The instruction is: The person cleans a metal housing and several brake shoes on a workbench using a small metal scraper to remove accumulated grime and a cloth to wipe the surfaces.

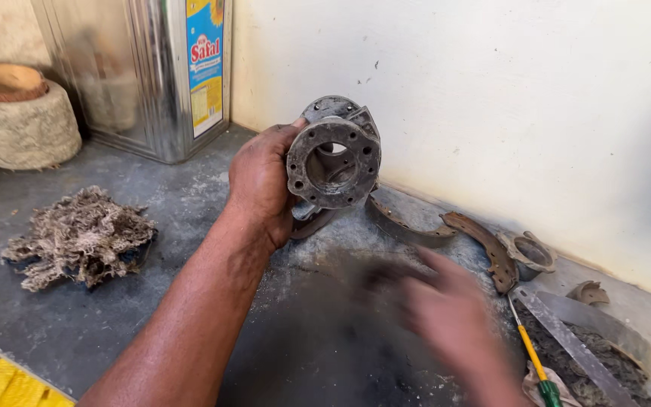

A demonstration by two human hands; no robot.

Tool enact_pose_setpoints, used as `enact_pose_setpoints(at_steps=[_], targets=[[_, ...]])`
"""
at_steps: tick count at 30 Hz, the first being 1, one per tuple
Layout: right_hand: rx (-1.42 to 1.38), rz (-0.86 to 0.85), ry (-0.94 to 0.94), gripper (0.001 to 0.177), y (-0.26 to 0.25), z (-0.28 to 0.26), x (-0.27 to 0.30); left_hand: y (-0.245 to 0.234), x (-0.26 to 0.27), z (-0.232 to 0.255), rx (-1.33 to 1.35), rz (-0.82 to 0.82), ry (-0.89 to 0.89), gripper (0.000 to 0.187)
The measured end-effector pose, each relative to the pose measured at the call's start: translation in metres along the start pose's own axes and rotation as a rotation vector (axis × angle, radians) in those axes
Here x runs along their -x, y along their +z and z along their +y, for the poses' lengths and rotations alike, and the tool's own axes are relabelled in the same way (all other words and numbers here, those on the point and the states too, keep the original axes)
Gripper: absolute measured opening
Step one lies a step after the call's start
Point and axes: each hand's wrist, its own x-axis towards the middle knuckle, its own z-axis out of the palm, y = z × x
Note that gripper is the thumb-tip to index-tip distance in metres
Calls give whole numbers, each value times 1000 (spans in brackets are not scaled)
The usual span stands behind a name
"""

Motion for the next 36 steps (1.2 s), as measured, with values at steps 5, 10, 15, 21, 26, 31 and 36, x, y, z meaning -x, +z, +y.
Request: enact_pose_setpoints(at_steps=[5, 10, 15, 21, 26, 31, 36], targets=[[585, -320, 81, 71, -64, 158, 7, -7, -6, -8, -5, 38, -42, 23], [553, -69, -46, 46, 33, 61, 34, 1, -9, -28, 111, -34, -101, 24], [134, -277, -306, 31, 143, -83, 31, 15, 1, -39, -83, 92, -185, 24], [65, 119, -446, 31, 77, -29, 19, 16, 4, -50, -456, -49, -213, 36], [435, 185, 38, 41, -32, 22, -26, 11, 15, -67, -729, -115, -251, 47], [475, 203, -313, 25, 38, 8, -20, 10, 16, -58, -723, 0, -240, 47], [407, -41, -751, 18, 142, -84, 28, 17, 4, -24, -379, -29, -89, 38]])
